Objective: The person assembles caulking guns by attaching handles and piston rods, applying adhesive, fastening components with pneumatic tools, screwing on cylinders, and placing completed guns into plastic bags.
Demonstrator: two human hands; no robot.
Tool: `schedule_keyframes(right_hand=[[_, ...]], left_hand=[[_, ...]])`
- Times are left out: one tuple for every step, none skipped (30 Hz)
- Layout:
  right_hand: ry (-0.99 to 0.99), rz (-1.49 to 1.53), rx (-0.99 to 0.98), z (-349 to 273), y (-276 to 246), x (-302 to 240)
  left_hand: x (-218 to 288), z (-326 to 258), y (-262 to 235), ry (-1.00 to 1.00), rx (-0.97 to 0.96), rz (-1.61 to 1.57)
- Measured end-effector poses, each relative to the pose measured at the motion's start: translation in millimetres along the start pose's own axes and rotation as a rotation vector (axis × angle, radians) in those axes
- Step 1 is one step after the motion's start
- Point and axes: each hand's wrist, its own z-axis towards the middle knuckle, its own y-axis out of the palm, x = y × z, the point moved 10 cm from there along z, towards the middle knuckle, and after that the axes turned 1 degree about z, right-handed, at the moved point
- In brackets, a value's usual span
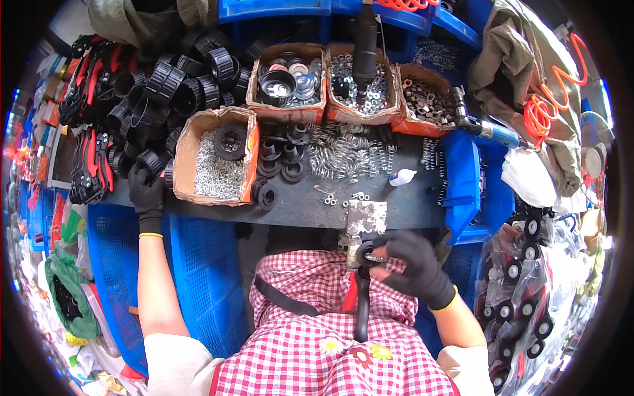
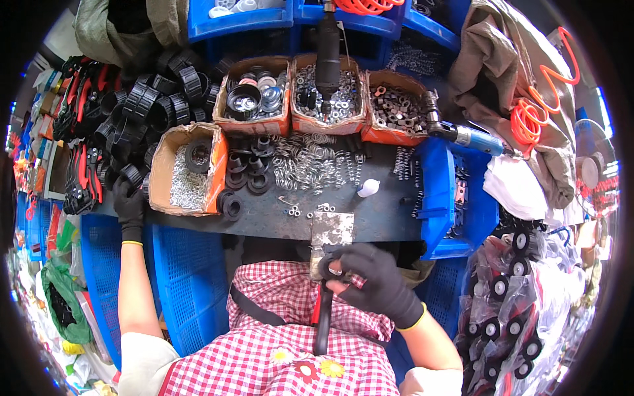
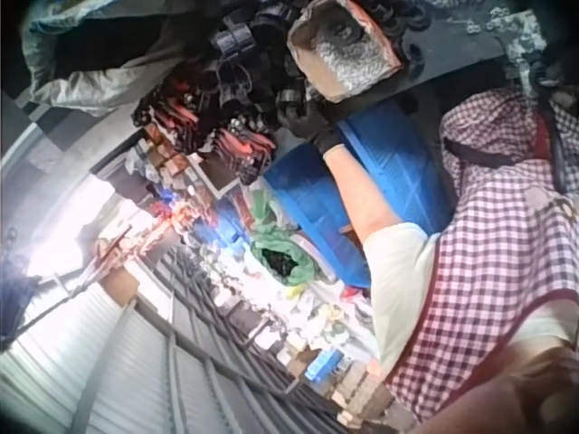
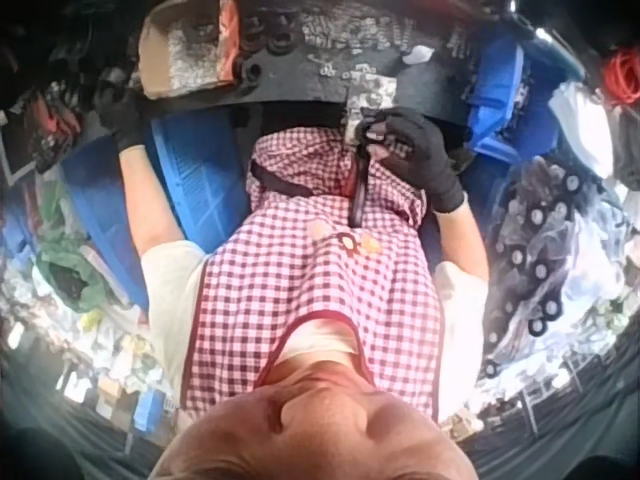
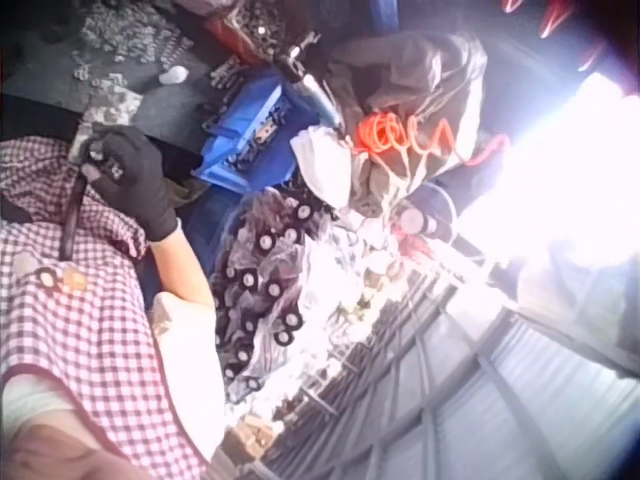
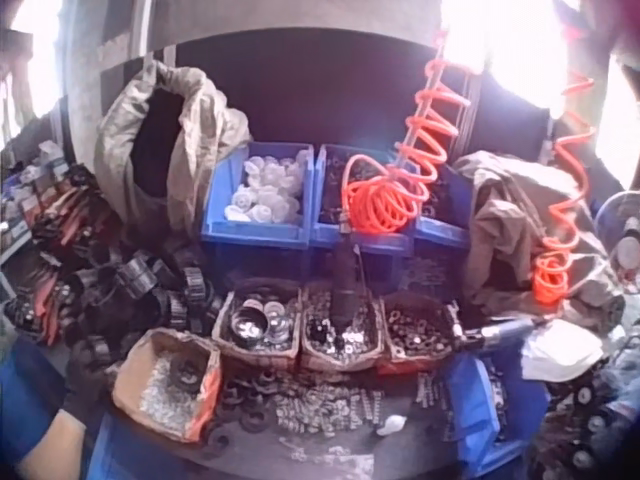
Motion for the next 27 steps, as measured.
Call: schedule_keyframes(right_hand=[[0.025,0.118,0.021,13.2,-10.3,1.8],[0.03,0.035,0.042,29.0,-13.2,-0.2],[-0.013,-0.066,0.029,46.2,-5.4,-3.5],[-0.061,-0.159,0.016,65.1,9.3,-6.5],[-0.086,-0.226,-0.031,83.0,30.5,-5.3],[-0.116,-0.287,-0.077,100.4,55.3,-1.3],[-0.176,-0.423,-0.076,116.5,76.8,2.5],[-0.229,-0.565,-0.073,127.3,96.2,8.4],[-0.226,-0.565,-0.073,137.5,109.9,16.1],[-0.202,-0.667,-0.102,145.5,122.5,26.9],[-0.177,-0.767,-0.134,147.8,129.1,35.2],[-0.172,-0.77,-0.138,145.1,126.1,35.5],[-0.236,-0.668,-0.044,140.7,113.1,22.8],[-0.297,-0.567,0.049,133.1,95.9,9.3],[-0.295,-0.566,0.04,123.9,81.4,-2.0],[-0.148,-0.372,0.08,113.4,52.6,-5.3],[0.002,-0.182,0.124,96.7,28.6,-1.2],[0.114,0.107,0.161,74.2,15.0,10.0],[0.226,0.386,0.198,50.0,4.3,22.7],[0.431,0.577,0.056,27.8,10.2,38.7],[0.64,0.768,-0.084,2.8,22.1,48.4],[0.649,0.665,-0.075,-11.7,21.2,49.5],[0.66,0.559,-0.061,-26.5,22.3,51.7],[0.621,0.557,0.032,-35.3,21.4,55.1],[0.619,0.561,0.031,-37.3,24.6,57.5],[0.548,0.443,0.05,-35.8,18.6,55.1],[0.469,0.333,0.064,-32.6,14.3,50.3]], left_hand=[[1.9,-5.6,-8.9,-0.006,-0.001,0.013],[-12.7,-13.2,-19.1,-0.18,0.006,-0.037],[-27.2,-20.9,-23.9,-0.35,0.015,-0.095],[-46.7,-34.1,-25.9,-0.48,0.049,-0.297],[-51.2,-40.6,-24.3,-0.479,0.05,-0.296],[-65.0,-53.0,-30.0,-0.573,0.161,-0.455],[-75.6,-63.3,-29.2,-0.668,0.262,-0.621],[-69.5,-74.0,-22.9,-0.813,0.316,-0.737],[-61.1,-74.6,-29.5,-0.812,0.313,-0.737],[-44.4,-68.2,-23.4,-0.75,0.222,-0.969],[-23.4,-63.3,-19.7,-0.682,0.127,-1.197],[-3.4,-65.1,-25.0,-0.686,0.122,-1.2],[21.7,-69.3,-40.2,-0.673,0.206,-1.135],[46.2,-75.0,-54.8,-0.659,0.287,-1.072],[67.8,-80.4,-63.1,-0.668,0.286,-1.07],[100.3,-78.0,-68.4,-0.548,0.147,-1.011],[132.7,-79.7,-67.7,-0.422,0.009,-0.953],[158.7,-90.5,-58.1,-0.372,-0.132,-1.017],[186.8,-101.2,-43.7,-0.318,-0.273,-1.088],[224.6,-107.5,-30.6,-0.257,-0.358,-1.18],[265.5,-112.8,-17.9,-0.19,-0.451,-1.27],[293.7,-120.6,-7.8,-0.091,-0.554,-1.16],[319.1,-131.4,2.3,0.011,-0.655,-1.053],[337.2,-140.8,10.9,-0.042,-0.657,-1.167],[350.3,-151.4,19.9,-0.103,-0.65,-1.269],[361.2,-160.1,27.2,-0.102,-0.655,-1.274],[366.2,-165.7,29.2,-0.107,-0.615,-1.273]])
